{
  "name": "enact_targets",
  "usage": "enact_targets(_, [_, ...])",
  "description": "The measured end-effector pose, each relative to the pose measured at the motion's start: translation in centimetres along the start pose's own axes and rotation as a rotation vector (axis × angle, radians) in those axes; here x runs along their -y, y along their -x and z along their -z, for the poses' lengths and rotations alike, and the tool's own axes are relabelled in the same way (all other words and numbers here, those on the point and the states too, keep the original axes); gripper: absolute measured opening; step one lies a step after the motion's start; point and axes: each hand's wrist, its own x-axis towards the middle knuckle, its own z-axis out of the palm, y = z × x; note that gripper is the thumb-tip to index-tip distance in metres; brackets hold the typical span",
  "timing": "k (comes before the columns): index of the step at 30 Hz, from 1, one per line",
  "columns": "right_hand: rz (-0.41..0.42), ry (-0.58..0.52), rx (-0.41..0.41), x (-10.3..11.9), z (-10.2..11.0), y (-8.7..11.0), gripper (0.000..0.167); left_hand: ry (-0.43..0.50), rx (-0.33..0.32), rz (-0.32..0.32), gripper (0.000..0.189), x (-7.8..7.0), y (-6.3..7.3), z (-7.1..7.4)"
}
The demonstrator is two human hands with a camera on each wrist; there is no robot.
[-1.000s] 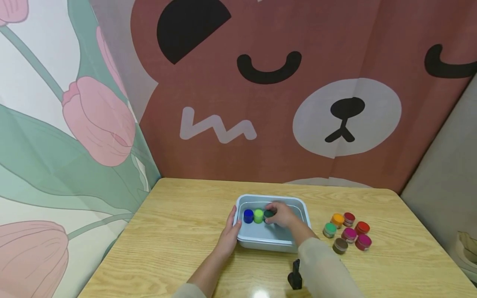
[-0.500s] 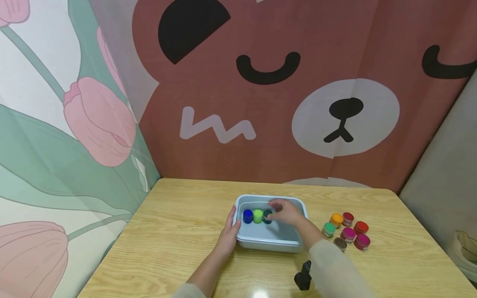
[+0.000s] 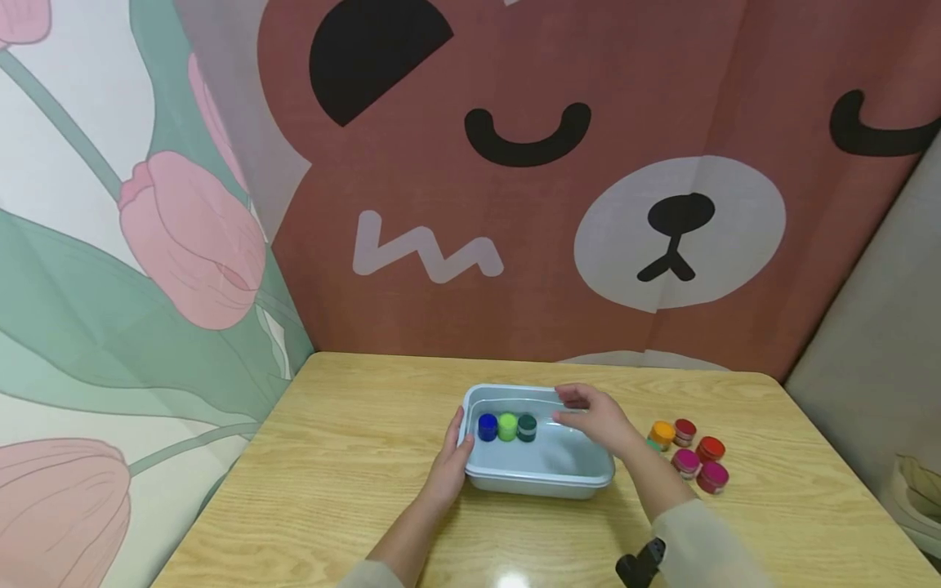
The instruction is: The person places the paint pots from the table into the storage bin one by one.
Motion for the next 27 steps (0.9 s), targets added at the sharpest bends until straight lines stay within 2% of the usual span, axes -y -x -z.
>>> enact_targets(5, [0.026,-0.027,-0.042,-0.6,1.8,1.9,0.051,0.006,0.000,0.002,0.057,0.0,0.1,0.0])
enact_targets(12, [-0.001,-0.042,-0.088,-2.1,3.7,4.8,0.060,0.009,0.006,0.007,0.057,-0.1,0.1,0.1])
enact_targets(19, [-0.011,0.025,-0.164,-3.8,4.8,7.6,0.059,0.003,0.007,0.009,0.057,-0.2,0.2,0.1])
enact_targets(27, [-0.063,0.062,-0.207,-6.4,5.5,9.8,0.059,0.005,-0.002,0.026,0.057,-0.3,0.2,0.0])
